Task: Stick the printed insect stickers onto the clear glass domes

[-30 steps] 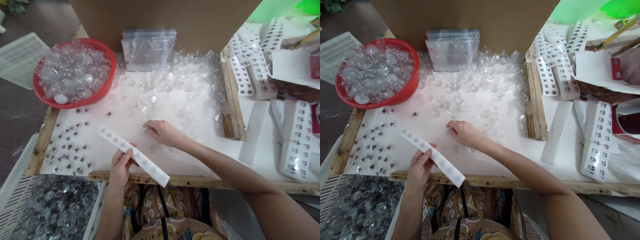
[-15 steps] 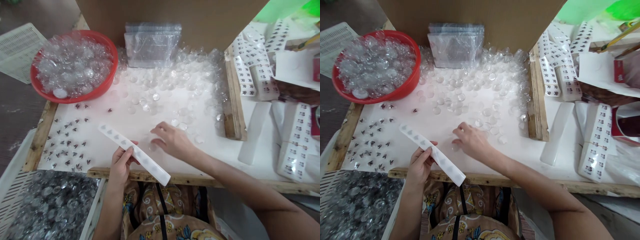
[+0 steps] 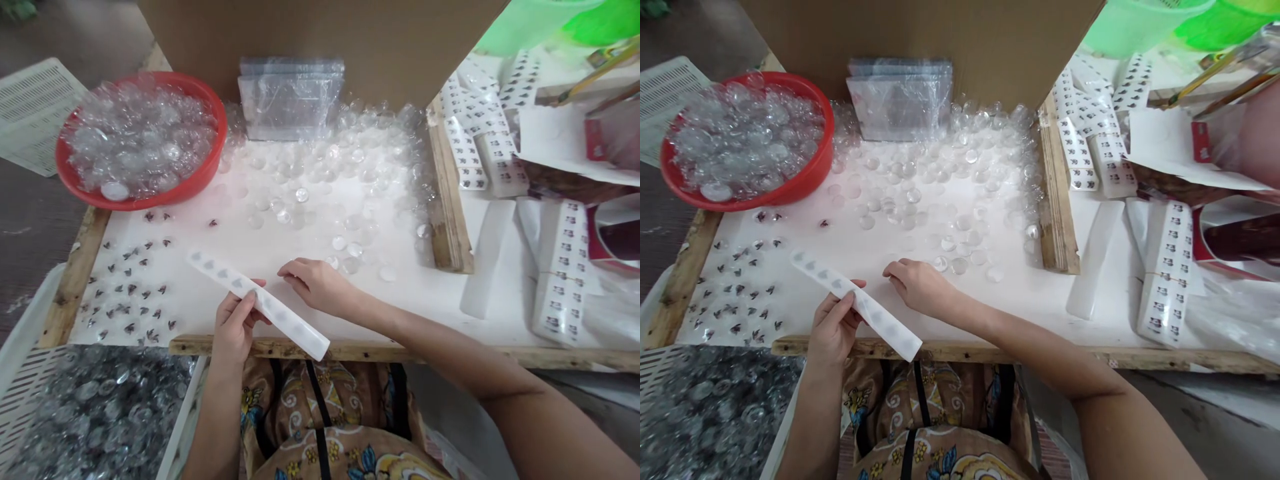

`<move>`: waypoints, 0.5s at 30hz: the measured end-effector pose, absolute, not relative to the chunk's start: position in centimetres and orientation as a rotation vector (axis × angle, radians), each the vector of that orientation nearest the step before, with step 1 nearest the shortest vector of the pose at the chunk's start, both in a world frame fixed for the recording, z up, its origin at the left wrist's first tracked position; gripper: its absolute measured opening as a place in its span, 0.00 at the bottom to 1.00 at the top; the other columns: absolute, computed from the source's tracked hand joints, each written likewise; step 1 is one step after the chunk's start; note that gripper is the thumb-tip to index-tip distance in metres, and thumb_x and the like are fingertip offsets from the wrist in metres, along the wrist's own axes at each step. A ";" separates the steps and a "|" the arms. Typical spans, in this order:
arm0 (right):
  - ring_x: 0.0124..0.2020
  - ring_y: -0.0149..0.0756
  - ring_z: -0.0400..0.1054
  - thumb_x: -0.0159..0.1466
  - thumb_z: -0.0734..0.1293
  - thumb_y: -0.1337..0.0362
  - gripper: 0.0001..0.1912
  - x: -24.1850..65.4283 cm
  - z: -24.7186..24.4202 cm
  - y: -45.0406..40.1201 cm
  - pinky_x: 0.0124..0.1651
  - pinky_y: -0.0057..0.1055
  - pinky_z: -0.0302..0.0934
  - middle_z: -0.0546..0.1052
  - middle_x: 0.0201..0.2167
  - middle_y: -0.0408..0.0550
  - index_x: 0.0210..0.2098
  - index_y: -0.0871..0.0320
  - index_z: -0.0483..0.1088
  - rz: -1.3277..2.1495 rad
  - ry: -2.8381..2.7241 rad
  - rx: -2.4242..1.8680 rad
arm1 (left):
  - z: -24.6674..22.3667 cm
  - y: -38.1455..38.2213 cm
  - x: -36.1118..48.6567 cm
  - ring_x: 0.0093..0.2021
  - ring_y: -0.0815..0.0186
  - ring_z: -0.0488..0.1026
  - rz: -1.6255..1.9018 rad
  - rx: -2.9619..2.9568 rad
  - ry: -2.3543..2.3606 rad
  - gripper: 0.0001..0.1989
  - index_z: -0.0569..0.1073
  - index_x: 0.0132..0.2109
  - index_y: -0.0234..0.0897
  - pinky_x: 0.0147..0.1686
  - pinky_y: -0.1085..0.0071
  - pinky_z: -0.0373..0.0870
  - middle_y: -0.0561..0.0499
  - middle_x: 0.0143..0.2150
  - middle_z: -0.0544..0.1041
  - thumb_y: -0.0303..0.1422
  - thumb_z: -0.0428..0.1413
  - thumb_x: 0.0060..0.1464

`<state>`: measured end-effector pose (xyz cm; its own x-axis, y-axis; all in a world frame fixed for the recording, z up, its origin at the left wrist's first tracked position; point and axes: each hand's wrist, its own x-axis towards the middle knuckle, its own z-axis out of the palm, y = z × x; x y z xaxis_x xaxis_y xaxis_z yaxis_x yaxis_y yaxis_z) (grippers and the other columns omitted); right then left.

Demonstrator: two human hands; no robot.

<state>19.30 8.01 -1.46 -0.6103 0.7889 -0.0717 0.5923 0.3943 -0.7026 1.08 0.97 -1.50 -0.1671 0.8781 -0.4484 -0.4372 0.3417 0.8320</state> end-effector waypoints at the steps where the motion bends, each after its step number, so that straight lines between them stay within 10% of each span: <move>1: 0.40 0.36 0.73 0.69 0.61 0.71 0.11 19.3 -1.4 8.3 0.44 0.32 0.65 0.78 0.44 0.53 0.46 0.60 0.73 1.061 -2.364 -1.213 | -1.5 1.0 1.1 0.22 0.71 0.70 1.241 0.466 1.256 0.16 0.82 0.40 0.34 0.19 0.78 0.68 0.53 0.24 0.74 0.40 0.67 0.46; 15: 0.42 0.43 0.69 0.67 0.66 0.69 0.09 23.1 -2.8 7.4 0.45 0.40 0.66 0.74 0.42 0.55 0.46 0.59 0.74 0.686 -2.622 -1.211 | -1.3 0.9 1.1 0.21 0.71 0.71 1.230 0.435 1.213 0.15 0.83 0.40 0.35 0.19 0.77 0.72 0.53 0.24 0.75 0.40 0.68 0.46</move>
